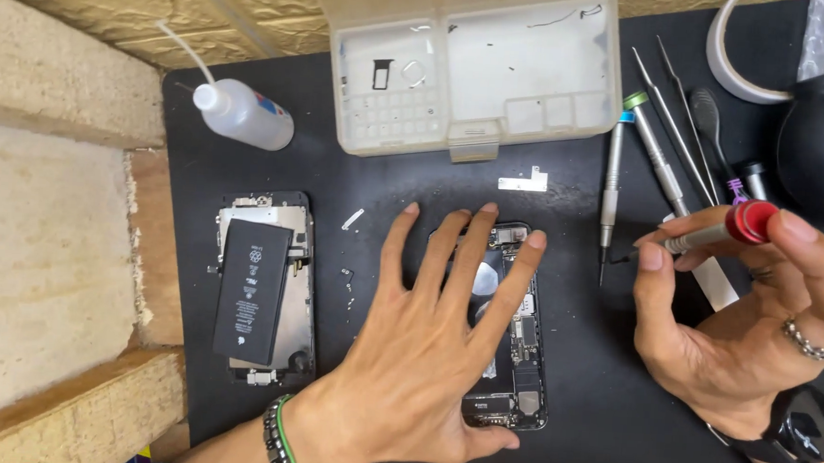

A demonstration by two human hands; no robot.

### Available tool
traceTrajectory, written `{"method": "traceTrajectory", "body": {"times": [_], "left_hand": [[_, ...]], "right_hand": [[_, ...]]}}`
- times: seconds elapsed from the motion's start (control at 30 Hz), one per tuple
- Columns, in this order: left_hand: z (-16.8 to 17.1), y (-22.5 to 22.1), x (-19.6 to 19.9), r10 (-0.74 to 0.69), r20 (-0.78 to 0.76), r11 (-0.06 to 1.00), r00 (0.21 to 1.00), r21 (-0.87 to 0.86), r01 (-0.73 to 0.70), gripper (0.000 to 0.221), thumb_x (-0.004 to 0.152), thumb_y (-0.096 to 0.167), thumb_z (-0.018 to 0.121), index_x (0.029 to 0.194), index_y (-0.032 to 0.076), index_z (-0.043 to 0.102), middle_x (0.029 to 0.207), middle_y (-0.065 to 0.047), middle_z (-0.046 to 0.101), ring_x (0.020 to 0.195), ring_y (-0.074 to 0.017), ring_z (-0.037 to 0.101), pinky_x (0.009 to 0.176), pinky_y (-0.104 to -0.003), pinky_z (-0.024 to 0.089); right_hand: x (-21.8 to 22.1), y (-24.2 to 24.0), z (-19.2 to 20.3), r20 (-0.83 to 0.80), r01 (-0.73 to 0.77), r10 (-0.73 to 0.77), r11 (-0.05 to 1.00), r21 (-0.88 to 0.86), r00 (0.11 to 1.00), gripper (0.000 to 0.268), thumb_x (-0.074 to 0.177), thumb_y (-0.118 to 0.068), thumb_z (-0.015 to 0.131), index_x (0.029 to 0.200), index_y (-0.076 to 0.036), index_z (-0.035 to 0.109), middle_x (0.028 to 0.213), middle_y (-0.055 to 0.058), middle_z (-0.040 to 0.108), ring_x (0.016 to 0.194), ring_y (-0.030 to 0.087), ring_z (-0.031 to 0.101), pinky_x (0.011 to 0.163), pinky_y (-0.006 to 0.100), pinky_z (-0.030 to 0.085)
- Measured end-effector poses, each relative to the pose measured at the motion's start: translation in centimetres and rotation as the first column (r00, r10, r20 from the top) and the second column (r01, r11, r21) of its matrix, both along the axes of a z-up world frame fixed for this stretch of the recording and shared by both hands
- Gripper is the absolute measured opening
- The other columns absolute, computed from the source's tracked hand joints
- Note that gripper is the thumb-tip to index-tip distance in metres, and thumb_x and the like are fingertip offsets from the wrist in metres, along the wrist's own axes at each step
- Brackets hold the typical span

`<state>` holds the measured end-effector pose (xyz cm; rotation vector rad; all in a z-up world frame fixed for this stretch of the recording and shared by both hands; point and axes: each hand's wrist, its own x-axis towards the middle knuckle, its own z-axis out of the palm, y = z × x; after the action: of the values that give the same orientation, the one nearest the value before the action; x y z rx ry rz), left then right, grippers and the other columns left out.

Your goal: Reinstalling tiny screws into a mobile phone chassis using a precision screwdriver during a repair process.

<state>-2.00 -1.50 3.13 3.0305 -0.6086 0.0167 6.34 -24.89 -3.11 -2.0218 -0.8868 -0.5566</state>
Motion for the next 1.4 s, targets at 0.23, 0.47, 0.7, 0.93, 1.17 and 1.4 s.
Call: {"method": "traceTrajectory", "body": {"times": [0.23,0.47,0.7,0.93,1.17,1.4], "left_hand": [[0.0,0.2,-0.4,-0.018,0.033,0.996,0.999,-0.086,0.021,0.165,0.043,0.099,0.084,0.162,0.006,0.018,0.147,-0.032,0.046,0.134,-0.0436,0.051,0.114,-0.066,0.034],[0.9,1.7,-0.5,-0.081,0.004,0.751,0.997,-0.657,0.064,0.114,0.078,0.083,0.033,0.162,0.007,0.017,0.157,-0.032,0.041,0.149,-0.0481,0.048,0.129,-0.070,0.023],[0.6,2.3,-0.1,-0.133,0.070,0.599,0.989,-0.789,0.136,0.118,0.079,0.075,0.058,0.161,0.003,0.014,0.159,-0.033,0.034,0.155,-0.0515,0.042,0.136,-0.072,0.030],[0.1,1.8,-0.2,-0.102,0.058,0.853,0.993,-0.508,0.117,0.147,0.057,0.070,0.087,0.160,-0.002,0.012,0.148,-0.039,0.037,0.138,-0.0576,0.042,0.121,-0.069,0.039],[-0.9,1.0,-0.1,-0.024,0.090,0.983,0.996,-0.179,0.040,0.158,0.046,0.086,0.078,0.157,-0.010,0.019,0.143,-0.035,0.046,0.132,-0.0462,0.048,0.122,-0.056,0.034],[-0.1,2.5,0.6,0.047,0.097,0.942,0.994,-0.336,-0.012,0.139,0.063,0.089,0.067,0.151,-0.011,0.027,0.138,-0.026,0.052,0.128,-0.0415,0.050,0.118,-0.059,0.034]], "right_hand": [[-0.1,0.5,0.8,-0.006,0.007,-0.007,1.000,-0.010,1.000,0.060,0.107,0.021,0.071,0.146,0.007,0.028,0.145,0.023,0.035,0.088,0.043,0.069,0.067,0.040,0.057],[-0.1,0.3,0.8,0.048,0.023,-0.021,0.999,-0.038,0.999,0.053,0.109,0.014,0.073,0.144,0.011,0.034,0.147,0.018,0.032,0.085,0.043,0.069,0.068,0.040,0.057],[0.1,0.5,0.7,0.036,0.026,-0.027,1.000,0.015,0.999,0.058,0.105,0.015,0.073,0.144,0.005,0.032,0.139,0.021,0.037,0.087,0.040,0.070,0.065,0.037,0.057],[-0.1,0.8,0.9,0.022,0.025,-0.025,1.000,0.011,0.999,0.058,0.106,0.017,0.072,0.145,0.006,0.031,0.141,0.021,0.038,0.087,0.039,0.069,0.069,0.038,0.058],[0.0,0.7,1.1,0.037,0.014,-0.013,0.999,-0.034,0.999,0.049,0.109,0.015,0.072,0.145,0.015,0.038,0.150,0.014,0.029,0.089,0.042,0.068,0.071,0.041,0.061],[-0.9,1.4,2.0,-0.116,0.041,-0.037,0.998,0.038,0.993,0.057,0.106,0.028,0.070,0.144,0.011,0.030,0.146,0.030,0.037,0.097,0.047,0.069,0.085,0.048,0.064]]}}
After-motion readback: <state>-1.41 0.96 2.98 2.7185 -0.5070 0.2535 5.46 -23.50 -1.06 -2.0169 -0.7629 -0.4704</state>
